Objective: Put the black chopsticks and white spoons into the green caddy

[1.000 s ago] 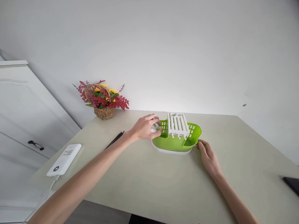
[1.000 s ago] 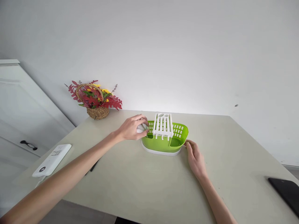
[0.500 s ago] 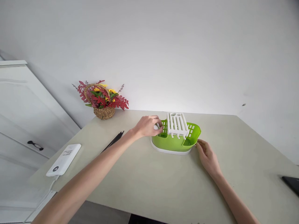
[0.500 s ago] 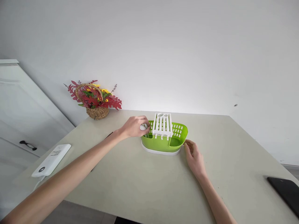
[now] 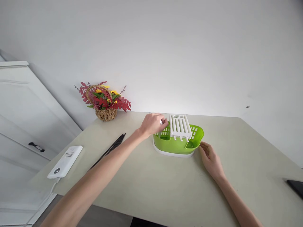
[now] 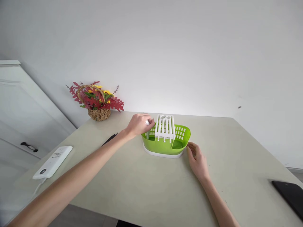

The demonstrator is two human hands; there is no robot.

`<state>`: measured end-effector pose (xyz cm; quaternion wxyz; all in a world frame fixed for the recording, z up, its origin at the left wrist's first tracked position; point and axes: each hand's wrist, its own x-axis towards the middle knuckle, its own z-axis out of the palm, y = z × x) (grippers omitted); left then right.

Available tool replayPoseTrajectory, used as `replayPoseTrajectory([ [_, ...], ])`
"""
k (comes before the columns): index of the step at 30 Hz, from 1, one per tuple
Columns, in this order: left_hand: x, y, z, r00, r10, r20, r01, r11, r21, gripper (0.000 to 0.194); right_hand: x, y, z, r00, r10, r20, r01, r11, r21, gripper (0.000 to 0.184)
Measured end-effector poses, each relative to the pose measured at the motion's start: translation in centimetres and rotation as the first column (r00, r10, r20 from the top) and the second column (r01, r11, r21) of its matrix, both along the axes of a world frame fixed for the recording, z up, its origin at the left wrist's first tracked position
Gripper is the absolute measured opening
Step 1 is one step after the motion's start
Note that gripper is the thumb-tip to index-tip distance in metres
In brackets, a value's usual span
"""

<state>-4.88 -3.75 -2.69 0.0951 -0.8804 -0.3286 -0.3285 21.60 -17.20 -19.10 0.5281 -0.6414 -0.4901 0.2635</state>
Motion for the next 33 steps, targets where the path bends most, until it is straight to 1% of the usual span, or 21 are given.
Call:
replayPoseTrajectory([
  [3, 0.3, 0.4, 0.5, 0.997, -0.012, 0.072, 0.012, 1.000, 0.000, 0.027, 0.0, 0.0, -0.1, 1.000, 0.002, -0.002, -0.002, 1.000, 0.009, 0.042],
  [5, 0.3, 0.7, 1.1, 0.990, -0.005, 0.144, 0.004, 1.000, 0.003, 0.026, 0.0, 0.0, -0.1, 1.000, 0.009, -0.003, -0.009, 1.000, 0.016, 0.041],
  [7, -0.1, 1.0, 2.0, 0.972, 0.028, 0.235, -0.031, 0.999, 0.011, 0.028, 0.0, 0.0, -0.2, 1.000, 0.013, 0.001, -0.013, 1.000, 0.024, 0.041],
  [9, -0.7, 1.4, 2.9, 0.931, 0.083, 0.356, -0.087, 0.996, -0.007, 0.031, 0.0, 0.1, -0.3, 1.000, 0.015, 0.002, -0.016, 0.999, 0.028, 0.041],
  [10, -1.2, 1.7, 3.4, 0.899, 0.120, 0.420, -0.114, 0.993, -0.041, 0.032, 0.1, 0.1, -0.3, 1.000, 0.017, 0.001, -0.017, 0.999, 0.031, 0.041],
  [12, -2.3, 2.6, 3.9, 0.813, 0.217, 0.540, -0.154, 0.975, -0.160, 0.032, 0.1, 0.2, -0.4, 1.000, 0.021, -0.002, -0.021, 0.999, 0.037, 0.041],
  [14, -3.8, 3.8, 3.9, 0.719, 0.340, 0.607, -0.164, 0.931, -0.327, 0.031, 0.1, 0.2, -0.4, 1.000, 0.022, 0.000, -0.022, 0.999, 0.041, 0.040],
  [15, -4.7, 4.3, 3.7, 0.692, 0.404, 0.599, -0.157, 0.893, -0.421, 0.031, 0.2, 0.2, -0.4, 1.000, 0.021, 0.003, -0.021, 0.999, 0.042, 0.040],
  [16, -5.7, 4.9, 3.4, 0.690, 0.456, 0.561, -0.147, 0.848, -0.509, 0.031, 0.2, 0.2, -0.4, 1.000, 0.021, 0.006, -0.021, 0.999, 0.043, 0.040],
  [17, -6.7, 5.2, 3.0, 0.720, 0.493, 0.488, -0.146, 0.796, -0.588, 0.032, 0.2, 0.2, -0.4, 1.000, 0.021, 0.008, -0.021, 0.999, 0.043, 0.040],
  [18, -7.7, 5.5, 2.6, 0.775, 0.499, 0.388, -0.158, 0.748, -0.644, 0.034, 0.2, 0.2, -0.4, 1.000, 0.022, 0.011, -0.022, 0.999, 0.043, 0.040],
  [20, -9.7, 5.6, 1.6, 0.843, 0.477, 0.250, -0.186, 0.694, -0.696, 0.035, 0.1, 0.2, -0.4, 1.000, 0.022, 0.019, -0.022, 0.999, 0.038, 0.040],
  [23, -12.1, 5.0, 0.4, 0.917, 0.397, 0.032, -0.252, 0.642, -0.725, 0.033, 0.1, 0.2, -0.4, 0.999, 0.018, 0.029, -0.019, 1.000, 0.022, 0.039],
  [25, -13.2, 4.5, -0.3, 0.938, 0.322, -0.125, -0.310, 0.627, -0.714, 0.032, 0.1, 0.1, -0.3, 0.999, 0.016, 0.029, -0.016, 1.000, 0.011, 0.040],
  [27, -14.0, 4.2, -0.8, 0.932, 0.252, -0.260, -0.362, 0.636, -0.682, 0.032, 0.1, 0.1, -0.2, 1.000, 0.015, 0.026, -0.015, 1.000, 0.007, 0.041],
  [30, -14.7, 3.9, -1.5, 0.895, 0.171, -0.411, -0.414, 0.661, -0.626, 0.033, 0.0, 0.0, 0.0, 1.000, 0.014, 0.026, -0.015, 1.000, 0.009, 0.041],
  [33, -15.1, 3.4, -2.3, 0.851, 0.121, -0.511, -0.445, 0.684, -0.578, 0.032, 0.0, 0.0, 0.0, 1.000, 0.012, 0.025, -0.013, 1.000, 0.006, 0.040],
])
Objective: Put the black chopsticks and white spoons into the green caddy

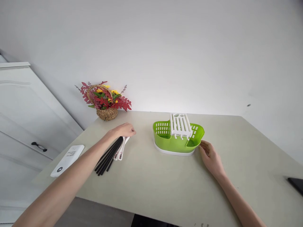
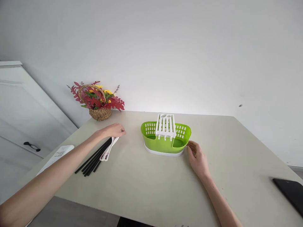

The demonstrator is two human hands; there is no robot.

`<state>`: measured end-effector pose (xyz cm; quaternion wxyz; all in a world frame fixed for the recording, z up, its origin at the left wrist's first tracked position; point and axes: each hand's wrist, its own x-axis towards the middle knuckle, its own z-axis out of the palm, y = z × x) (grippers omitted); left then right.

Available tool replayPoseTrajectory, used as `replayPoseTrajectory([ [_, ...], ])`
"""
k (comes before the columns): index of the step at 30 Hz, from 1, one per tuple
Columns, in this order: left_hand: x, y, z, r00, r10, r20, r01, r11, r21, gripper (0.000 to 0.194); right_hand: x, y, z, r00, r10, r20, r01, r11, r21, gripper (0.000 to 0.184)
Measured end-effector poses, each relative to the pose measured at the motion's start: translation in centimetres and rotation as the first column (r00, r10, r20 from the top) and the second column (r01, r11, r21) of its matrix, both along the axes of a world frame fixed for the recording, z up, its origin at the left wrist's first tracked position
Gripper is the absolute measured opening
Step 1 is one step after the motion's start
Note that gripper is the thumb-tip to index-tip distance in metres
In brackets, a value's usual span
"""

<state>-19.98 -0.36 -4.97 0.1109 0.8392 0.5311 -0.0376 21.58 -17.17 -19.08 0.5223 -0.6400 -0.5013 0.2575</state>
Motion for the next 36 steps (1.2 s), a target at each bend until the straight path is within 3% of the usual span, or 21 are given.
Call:
replayPoseTrajectory([
  [3, -0.2, -0.6, -0.9, 0.996, -0.024, -0.083, 0.025, 1.000, 0.012, 0.036, 0.0, 0.0, 0.1, 1.000, 0.002, 0.000, -0.002, 1.000, 0.009, 0.040],
  [9, -0.1, -1.2, -2.5, 0.985, -0.017, -0.171, 0.029, 0.997, 0.066, 0.063, 0.0, -0.1, 0.0, 1.000, 0.004, 0.012, -0.004, 1.000, 0.019, 0.041],
  [19, -0.1, -1.5, -4.3, 0.977, -0.087, -0.196, 0.121, 0.978, 0.168, 0.063, 0.2, 0.1, -0.3, 1.000, 0.009, 0.021, -0.009, 0.999, 0.039, 0.039],
  [30, -0.6, -2.4, -4.9, 0.980, -0.105, -0.166, 0.155, 0.933, 0.324, 0.052, 0.3, 0.1, -0.4, 1.000, 0.006, 0.026, -0.007, 0.999, 0.032, 0.040],
  [36, -0.3, -2.4, -4.0, 0.981, -0.074, -0.181, 0.135, 0.928, 0.346, 0.053, 0.2, 0.1, -0.1, 0.999, 0.002, 0.032, -0.003, 1.000, 0.029, 0.040],
])
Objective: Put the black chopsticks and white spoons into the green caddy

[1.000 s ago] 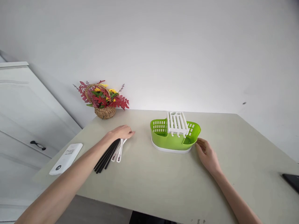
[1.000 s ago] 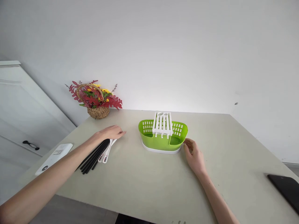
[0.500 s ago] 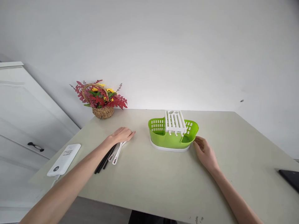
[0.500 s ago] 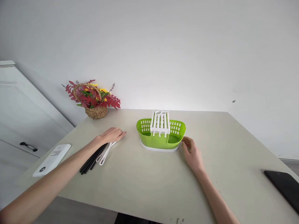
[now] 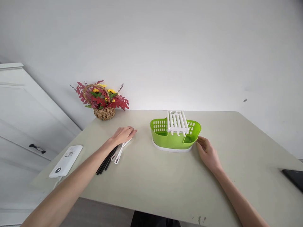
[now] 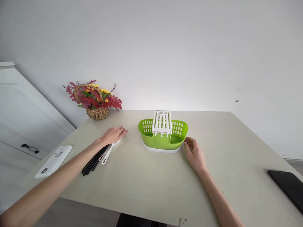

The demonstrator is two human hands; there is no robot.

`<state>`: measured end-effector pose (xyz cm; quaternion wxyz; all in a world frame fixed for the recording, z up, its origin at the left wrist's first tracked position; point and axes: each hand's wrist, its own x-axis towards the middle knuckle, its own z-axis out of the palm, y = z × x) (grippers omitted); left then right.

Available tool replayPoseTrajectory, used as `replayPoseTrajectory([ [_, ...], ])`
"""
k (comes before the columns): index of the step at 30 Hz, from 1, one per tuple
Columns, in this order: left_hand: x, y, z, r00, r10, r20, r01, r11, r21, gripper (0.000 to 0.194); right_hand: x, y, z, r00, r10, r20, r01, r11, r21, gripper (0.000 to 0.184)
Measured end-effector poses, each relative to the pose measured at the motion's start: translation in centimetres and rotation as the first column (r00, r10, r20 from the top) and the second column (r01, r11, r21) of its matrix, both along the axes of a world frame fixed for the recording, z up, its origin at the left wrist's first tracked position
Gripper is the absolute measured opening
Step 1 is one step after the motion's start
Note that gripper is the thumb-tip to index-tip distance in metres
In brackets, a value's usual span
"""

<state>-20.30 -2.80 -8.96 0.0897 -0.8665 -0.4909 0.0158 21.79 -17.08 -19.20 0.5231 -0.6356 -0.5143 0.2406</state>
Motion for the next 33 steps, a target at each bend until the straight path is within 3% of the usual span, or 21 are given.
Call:
replayPoseTrajectory([
  [8, 0.1, 1.2, 1.6, 0.991, 0.061, 0.115, -0.063, 0.998, 0.017, 0.053, 0.0, 0.1, 0.0, 1.000, -0.001, 0.001, 0.001, 1.000, -0.005, 0.038],
  [15, 2.0, 2.0, 2.9, 0.913, -0.112, 0.393, 0.003, 0.964, 0.267, 0.048, 0.1, 0.1, -0.1, 1.000, 0.004, 0.001, -0.004, 1.000, -0.003, 0.036],
  [25, 11.0, -1.8, 6.8, 0.727, -0.443, 0.524, 0.234, 0.878, 0.418, 0.063, 0.0, 0.1, 0.0, 1.000, -0.002, -0.008, 0.002, 1.000, 0.003, 0.037],
  [29, 15.2, -3.8, 8.8, 0.675, -0.462, 0.575, 0.263, 0.879, 0.397, 0.068, 0.0, 0.1, -0.1, 1.000, -0.024, -0.011, 0.024, 1.000, -0.006, 0.038],
  [33, 19.6, -6.7, 10.6, 0.720, -0.434, 0.542, 0.300, 0.898, 0.320, 0.080, 0.0, 0.1, -0.1, 0.999, -0.035, -0.019, 0.035, 0.999, -0.007, 0.039],
])
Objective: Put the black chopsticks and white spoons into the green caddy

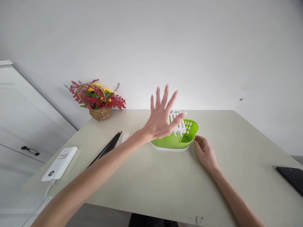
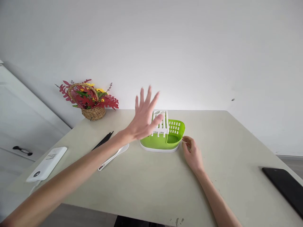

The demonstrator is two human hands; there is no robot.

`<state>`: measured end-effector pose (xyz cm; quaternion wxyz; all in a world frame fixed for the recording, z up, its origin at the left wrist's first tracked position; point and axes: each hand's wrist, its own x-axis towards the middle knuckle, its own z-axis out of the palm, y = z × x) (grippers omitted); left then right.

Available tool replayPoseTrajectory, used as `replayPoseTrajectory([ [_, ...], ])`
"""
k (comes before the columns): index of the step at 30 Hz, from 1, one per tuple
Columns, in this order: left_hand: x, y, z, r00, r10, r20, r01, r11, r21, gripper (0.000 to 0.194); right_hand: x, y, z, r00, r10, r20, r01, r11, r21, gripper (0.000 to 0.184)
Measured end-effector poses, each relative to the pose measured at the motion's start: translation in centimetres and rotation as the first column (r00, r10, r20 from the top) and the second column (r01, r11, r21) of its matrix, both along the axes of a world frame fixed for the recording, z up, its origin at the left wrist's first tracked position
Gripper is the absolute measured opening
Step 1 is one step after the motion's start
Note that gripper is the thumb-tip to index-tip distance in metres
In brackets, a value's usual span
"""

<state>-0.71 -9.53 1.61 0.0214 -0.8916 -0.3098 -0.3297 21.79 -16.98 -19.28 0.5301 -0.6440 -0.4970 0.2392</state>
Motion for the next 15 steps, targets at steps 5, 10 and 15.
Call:
replayPoseTrajectory([
  [5, 4.5, -2.4, 0.2, 0.988, 0.097, -0.121, -0.103, 0.994, -0.046, 0.088, 0.0, 0.1, -0.1, 1.000, 0.009, -0.013, -0.009, 1.000, 0.014, 0.039],
  [10, 6.0, -1.7, -1.7, 0.931, 0.210, -0.298, -0.258, 0.957, -0.132, 0.101, 0.2, 0.3, -0.4, 1.000, 0.009, -0.025, -0.008, 1.000, 0.012, 0.040],
  [15, 5.8, -1.0, -2.5, 0.913, 0.222, -0.342, -0.265, 0.961, -0.083, 0.098, 0.2, 0.2, -0.4, 1.000, 0.003, -0.022, -0.003, 1.000, 0.006, 0.039],
])
